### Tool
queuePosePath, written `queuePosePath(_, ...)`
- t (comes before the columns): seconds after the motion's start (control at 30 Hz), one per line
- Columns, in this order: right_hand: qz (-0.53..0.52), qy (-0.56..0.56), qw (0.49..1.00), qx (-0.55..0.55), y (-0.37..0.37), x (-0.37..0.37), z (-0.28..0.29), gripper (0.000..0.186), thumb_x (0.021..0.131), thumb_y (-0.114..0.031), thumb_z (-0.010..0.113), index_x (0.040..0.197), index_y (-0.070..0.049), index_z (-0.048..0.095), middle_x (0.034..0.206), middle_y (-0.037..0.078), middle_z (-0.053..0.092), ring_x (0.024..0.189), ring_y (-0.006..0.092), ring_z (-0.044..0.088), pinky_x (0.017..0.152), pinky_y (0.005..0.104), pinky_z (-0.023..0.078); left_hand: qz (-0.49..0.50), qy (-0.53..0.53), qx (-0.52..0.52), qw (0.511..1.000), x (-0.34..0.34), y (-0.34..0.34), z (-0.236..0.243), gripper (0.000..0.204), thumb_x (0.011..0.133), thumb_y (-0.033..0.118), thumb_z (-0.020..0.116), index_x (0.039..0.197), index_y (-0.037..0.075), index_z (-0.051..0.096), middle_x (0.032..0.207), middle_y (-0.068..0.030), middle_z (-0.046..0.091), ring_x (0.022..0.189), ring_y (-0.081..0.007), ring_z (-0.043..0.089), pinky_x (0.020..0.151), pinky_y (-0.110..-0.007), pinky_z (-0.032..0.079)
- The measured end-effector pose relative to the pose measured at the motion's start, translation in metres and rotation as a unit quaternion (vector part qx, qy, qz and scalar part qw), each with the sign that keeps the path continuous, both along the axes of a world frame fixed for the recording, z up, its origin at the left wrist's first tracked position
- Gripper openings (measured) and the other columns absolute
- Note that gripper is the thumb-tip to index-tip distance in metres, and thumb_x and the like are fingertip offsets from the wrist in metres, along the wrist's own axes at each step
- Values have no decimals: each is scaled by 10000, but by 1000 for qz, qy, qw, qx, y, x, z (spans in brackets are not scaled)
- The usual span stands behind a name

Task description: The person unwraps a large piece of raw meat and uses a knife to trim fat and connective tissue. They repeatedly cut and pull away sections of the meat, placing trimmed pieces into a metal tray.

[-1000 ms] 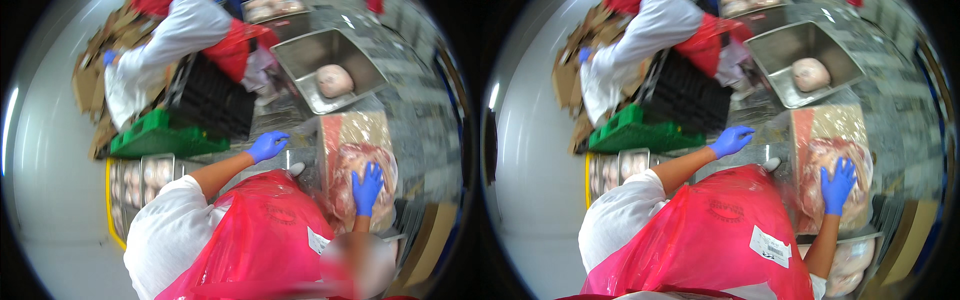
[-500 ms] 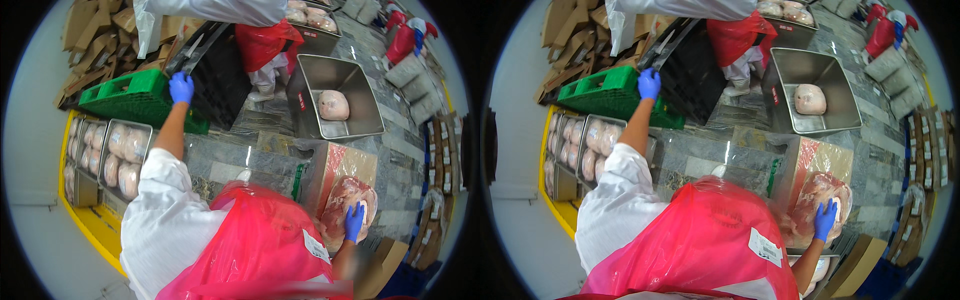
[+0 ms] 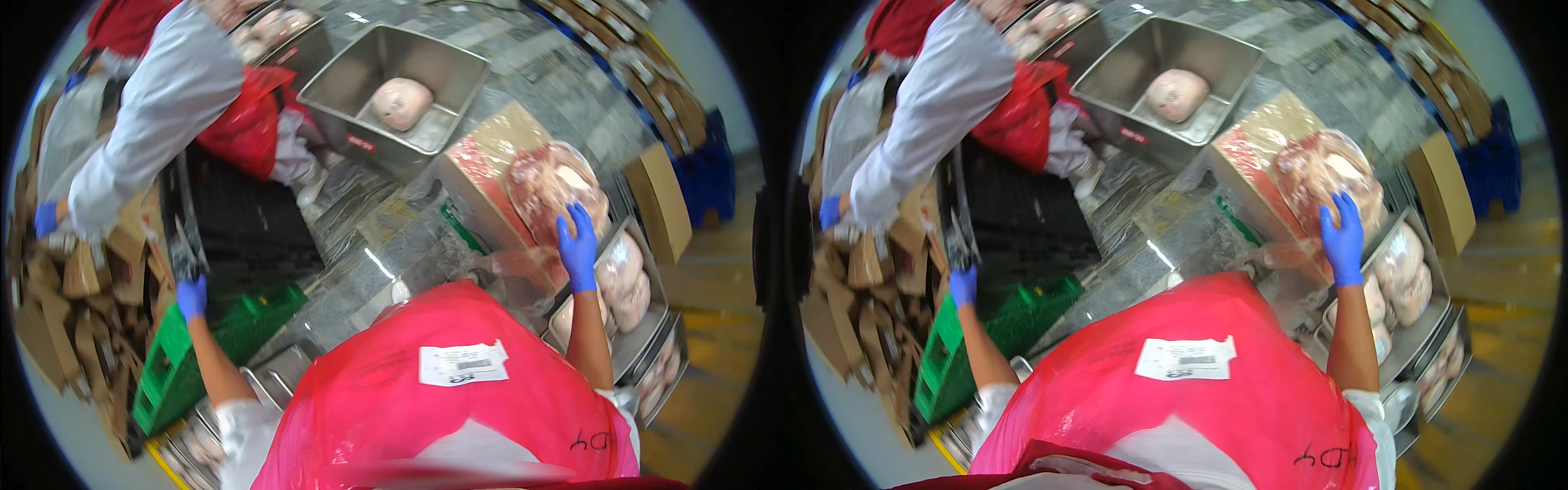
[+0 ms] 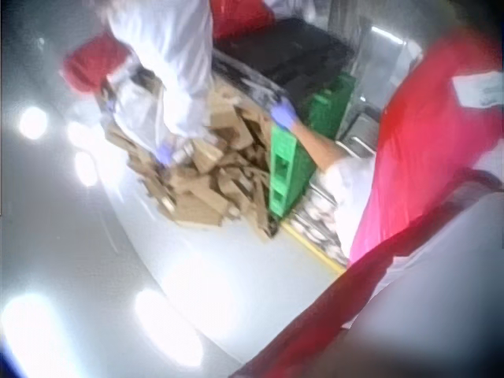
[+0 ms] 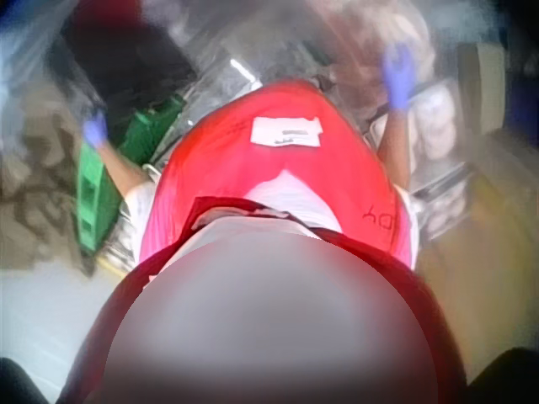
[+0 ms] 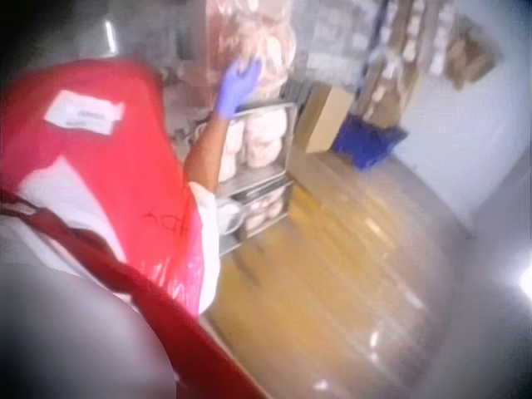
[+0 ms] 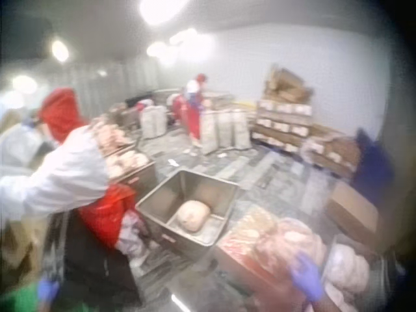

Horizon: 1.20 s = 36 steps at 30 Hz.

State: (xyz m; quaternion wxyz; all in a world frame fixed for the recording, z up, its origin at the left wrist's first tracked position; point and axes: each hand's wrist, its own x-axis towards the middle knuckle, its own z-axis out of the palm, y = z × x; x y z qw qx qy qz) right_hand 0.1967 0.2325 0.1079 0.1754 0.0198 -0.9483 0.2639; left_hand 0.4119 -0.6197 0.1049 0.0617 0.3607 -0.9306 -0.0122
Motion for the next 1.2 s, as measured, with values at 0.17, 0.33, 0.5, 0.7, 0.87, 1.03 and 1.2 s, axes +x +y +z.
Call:
queuePosePath(0.17,-4,5,986,-166,-35,11,25,295,915,-243,726,1090,-5,729,1050,164,725,967,265,701,883,359,537,82,158,485,856,25,157,80,250,942,244,684,949,0,734,768,-62,686,623,-158,609,574,-317,496)
queuePosePath(0.33,97,-170,934,-298,-63,23,38,269,945,-244,688,1024,7,744,905,121,735,814,162,678,767,329,540,-47,114,748,652,-84,358,82,285,969,123,646,1226,4,615,1067,-64,676,873,-149,630,753,-295,518)
queuePosePath(0.5,138,-232,872,-409,-75,17,45,340,963,-293,678,1117,9,713,930,132,731,809,157,669,758,332,537,-251,-83,726,635,-214,551,53,228,967,141,666,1134,6,589,869,-30,634,703,-125,612,654,-269,505)
queuePosePath(0.7,-69,-196,864,-459,3,21,39,315,946,-213,704,1116,36,612,854,114,685,767,146,637,710,327,531,-524,-84,512,676,-233,709,59,353,896,135,738,1175,-3,570,901,-87,689,700,-173,657,652,-320,543)
queuePosePath(0.87,-152,-164,820,-526,69,56,23,319,938,-191,689,1164,13,597,884,150,706,820,218,703,718,368,545,-668,-127,492,544,-266,732,43,352,880,211,762,1178,47,673,945,-139,712,809,-207,699,715,-332,560)
queuePosePath(1.03,-261,-230,914,-207,100,84,6,324,861,-177,710,1130,-28,607,936,226,699,881,396,695,751,447,541,-647,130,324,678,-382,724,-39,226,879,191,716,1077,82,716,1081,-180,679,1064,-342,650,906,-434,525)
queuePosePath(1.2,-274,-323,904,-53,95,85,15,248,785,-214,724,923,-26,639,867,244,667,828,437,659,732,497,525,-695,140,254,658,-466,755,-82,338,900,263,667,1226,186,710,1341,-279,553,1248,-447,527,1040,-490,454)
